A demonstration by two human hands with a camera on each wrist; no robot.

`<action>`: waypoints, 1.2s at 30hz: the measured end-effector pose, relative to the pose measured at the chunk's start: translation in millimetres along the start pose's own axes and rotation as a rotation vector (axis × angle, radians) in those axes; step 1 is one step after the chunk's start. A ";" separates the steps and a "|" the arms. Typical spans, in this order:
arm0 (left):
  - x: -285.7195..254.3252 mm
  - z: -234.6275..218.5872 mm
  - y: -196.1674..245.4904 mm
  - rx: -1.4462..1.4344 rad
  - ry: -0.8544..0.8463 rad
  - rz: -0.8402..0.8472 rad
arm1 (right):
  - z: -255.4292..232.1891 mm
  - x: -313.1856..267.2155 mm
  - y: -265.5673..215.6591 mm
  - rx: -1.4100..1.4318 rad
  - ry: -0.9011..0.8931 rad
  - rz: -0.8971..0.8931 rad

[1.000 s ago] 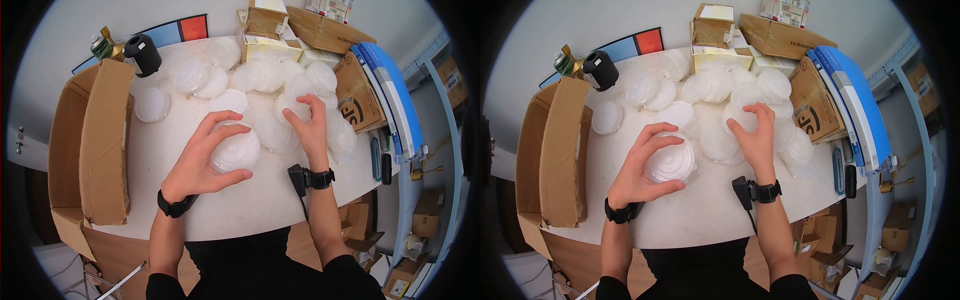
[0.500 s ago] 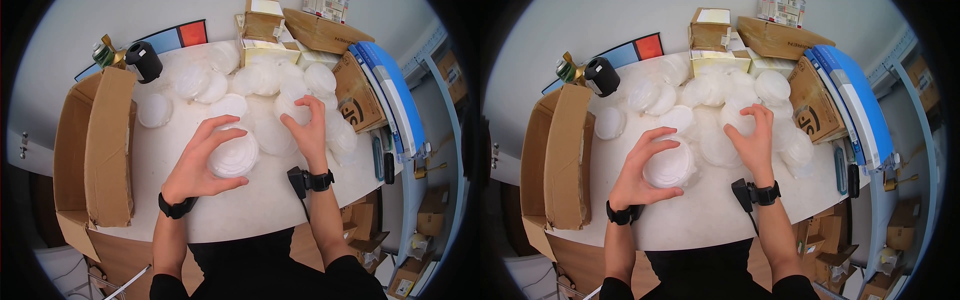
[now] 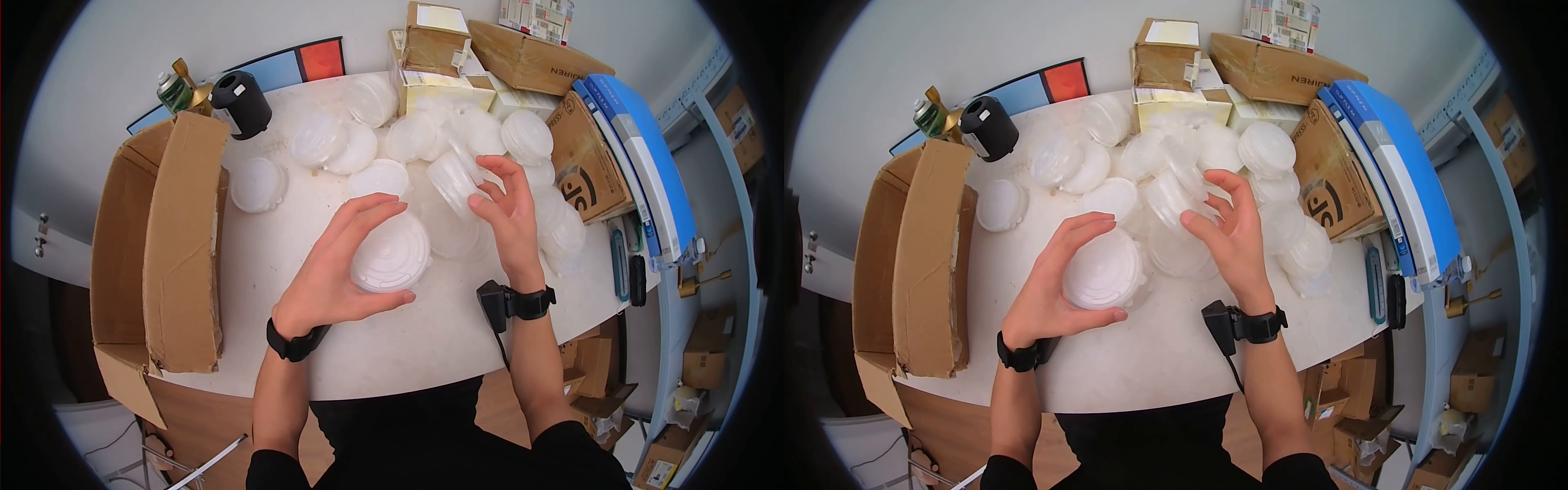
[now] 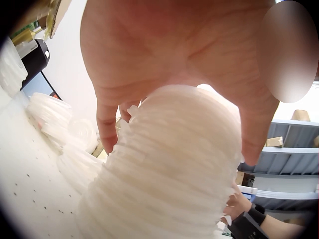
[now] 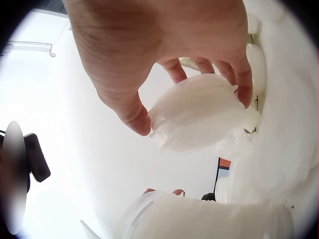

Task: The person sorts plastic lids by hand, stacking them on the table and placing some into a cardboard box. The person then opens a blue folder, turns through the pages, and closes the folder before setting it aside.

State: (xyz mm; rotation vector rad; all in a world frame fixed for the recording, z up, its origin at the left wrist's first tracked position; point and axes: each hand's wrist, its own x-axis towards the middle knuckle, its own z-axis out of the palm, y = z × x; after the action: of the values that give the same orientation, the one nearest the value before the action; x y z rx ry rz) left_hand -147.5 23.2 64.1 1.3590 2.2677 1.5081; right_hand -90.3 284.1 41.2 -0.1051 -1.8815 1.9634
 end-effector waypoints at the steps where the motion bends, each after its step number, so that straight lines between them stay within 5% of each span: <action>1: 0.0 -0.3 0.0 0.000 0.001 0.000 | -3.1 1.9 4.4 -0.024 -0.013 -0.021; 8: -0.3 0.6 -0.1 -0.017 0.008 -0.008 | -5.2 -1.9 -5.1 0.173 -0.083 0.205; 18: -0.6 -0.6 1.0 -0.017 0.002 0.008 | -1.9 -1.6 0.1 0.405 -0.253 0.174; 36: -3.6 4.8 -2.3 -0.102 0.017 -0.083 | 31.6 -22.4 -1.5 -0.061 -0.399 -0.413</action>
State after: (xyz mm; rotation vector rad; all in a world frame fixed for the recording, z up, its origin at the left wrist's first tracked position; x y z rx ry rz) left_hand -144.3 23.7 58.6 1.2148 2.1937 1.5903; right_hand -80.2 246.7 40.1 0.6510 -1.9971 1.7276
